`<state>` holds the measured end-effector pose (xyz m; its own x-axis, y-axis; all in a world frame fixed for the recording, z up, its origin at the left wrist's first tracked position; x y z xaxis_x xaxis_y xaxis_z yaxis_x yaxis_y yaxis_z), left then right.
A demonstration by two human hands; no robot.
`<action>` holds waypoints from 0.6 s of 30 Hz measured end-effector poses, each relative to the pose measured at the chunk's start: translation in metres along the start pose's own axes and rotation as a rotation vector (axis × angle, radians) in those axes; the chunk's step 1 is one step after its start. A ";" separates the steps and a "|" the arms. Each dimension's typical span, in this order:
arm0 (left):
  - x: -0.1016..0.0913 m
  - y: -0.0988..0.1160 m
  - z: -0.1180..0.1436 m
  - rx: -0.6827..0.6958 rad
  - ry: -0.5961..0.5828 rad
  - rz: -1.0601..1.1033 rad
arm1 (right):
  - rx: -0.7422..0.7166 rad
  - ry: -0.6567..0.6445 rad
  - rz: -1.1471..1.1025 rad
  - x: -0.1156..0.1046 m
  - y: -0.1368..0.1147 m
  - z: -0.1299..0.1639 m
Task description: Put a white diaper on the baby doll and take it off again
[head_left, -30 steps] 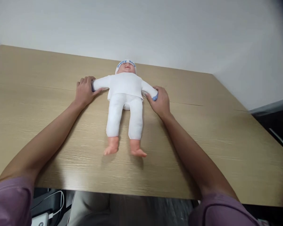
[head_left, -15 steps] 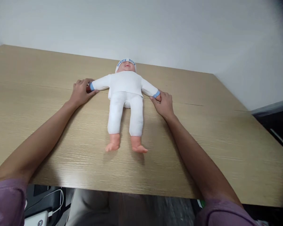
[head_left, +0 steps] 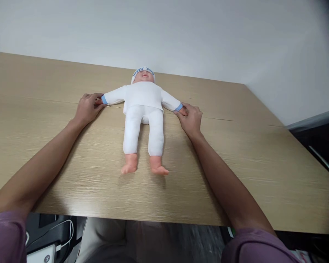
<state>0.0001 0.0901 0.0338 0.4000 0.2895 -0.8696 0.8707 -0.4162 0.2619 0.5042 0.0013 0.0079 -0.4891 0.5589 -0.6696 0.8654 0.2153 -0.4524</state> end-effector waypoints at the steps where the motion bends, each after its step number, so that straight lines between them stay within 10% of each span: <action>1: 0.000 0.000 0.000 -0.001 0.000 0.001 | 0.003 -0.004 -0.004 0.001 0.001 0.000; 12: -0.024 0.027 0.029 -0.082 0.133 -0.023 | 0.041 0.013 0.009 -0.012 -0.041 0.027; 18: -0.095 0.131 0.085 -0.114 0.268 0.120 | 0.034 0.110 -0.149 -0.074 -0.156 0.089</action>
<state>0.0517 -0.0648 0.1152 0.5501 0.4675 -0.6920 0.8330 -0.3664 0.4146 0.3962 -0.1445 0.0757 -0.5952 0.6073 -0.5263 0.7793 0.2763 -0.5625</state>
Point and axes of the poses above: each hand's wrist, its own z-axis away from the middle knuckle, its own x-axis out of the palm, y = z × x, the point moved 10 cm from there along -z, towards the middle knuckle, and after that the axes turned 5 degrees about -z, right-handed, at the moved point
